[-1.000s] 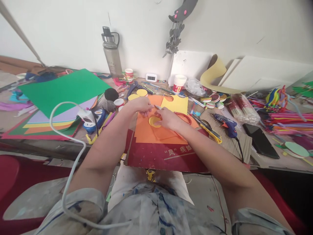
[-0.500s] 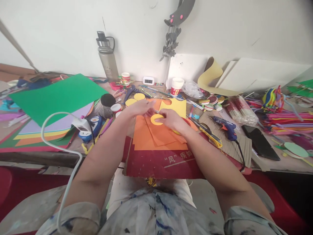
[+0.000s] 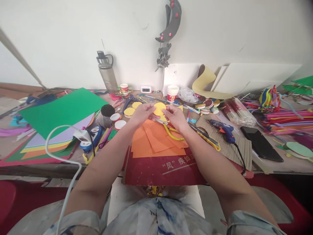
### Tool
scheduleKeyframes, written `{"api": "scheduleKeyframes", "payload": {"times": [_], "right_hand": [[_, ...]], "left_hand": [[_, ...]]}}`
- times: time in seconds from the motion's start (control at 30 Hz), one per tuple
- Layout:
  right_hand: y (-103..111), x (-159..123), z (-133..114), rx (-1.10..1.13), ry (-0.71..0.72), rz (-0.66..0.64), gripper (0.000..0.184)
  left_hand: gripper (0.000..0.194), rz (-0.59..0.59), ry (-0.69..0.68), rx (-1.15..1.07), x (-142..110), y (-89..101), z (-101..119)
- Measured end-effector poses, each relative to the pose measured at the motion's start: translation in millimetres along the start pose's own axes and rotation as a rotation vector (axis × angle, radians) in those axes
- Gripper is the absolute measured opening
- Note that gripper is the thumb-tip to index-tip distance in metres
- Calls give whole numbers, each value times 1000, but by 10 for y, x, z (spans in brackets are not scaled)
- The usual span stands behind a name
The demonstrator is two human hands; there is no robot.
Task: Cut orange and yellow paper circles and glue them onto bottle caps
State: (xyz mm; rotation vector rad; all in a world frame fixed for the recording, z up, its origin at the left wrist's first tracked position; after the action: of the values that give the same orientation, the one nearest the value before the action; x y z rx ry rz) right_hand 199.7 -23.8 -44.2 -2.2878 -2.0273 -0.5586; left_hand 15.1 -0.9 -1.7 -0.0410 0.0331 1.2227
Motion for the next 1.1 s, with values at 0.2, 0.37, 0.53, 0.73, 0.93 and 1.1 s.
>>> {"api": "scheduleKeyframes", "payload": {"times": [0.2, 0.37, 0.53, 0.73, 0.93, 1.1], "right_hand": [[31, 42, 44, 17, -3, 59, 61], [3, 19, -14, 123, -19, 38, 62], [6, 27, -36, 220, -50, 125, 57], [92, 81, -23, 275, -26, 353, 52], [36, 82, 9, 114, -54, 265, 52], [-10, 59, -25, 0, -82, 255, 49]], "left_hand": [[35, -60, -87, -36, -11, -9, -38], [50, -11, -106, -10, 4, -17, -105], [34, 10, -67, -44, 16, -60, -140], [20, 172, -10, -58, 10, -67, -123], [28, 52, 31, -204, 20, -81, -145], [27, 0, 16, -230, 7, -144, -145]]}}
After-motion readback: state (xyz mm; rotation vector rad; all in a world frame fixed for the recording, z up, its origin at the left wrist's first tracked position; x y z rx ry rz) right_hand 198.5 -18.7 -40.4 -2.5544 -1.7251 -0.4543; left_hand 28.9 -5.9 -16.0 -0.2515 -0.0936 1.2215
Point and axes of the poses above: each hand's wrist, its own x-axis towards the middle knuckle, its own y-axis out of the back of the hand, z = x × y, the point moved 1 cm from there along x, towards the middle knuckle, and after that the axes turned 2 degrees about z, right-handed, at the moved point
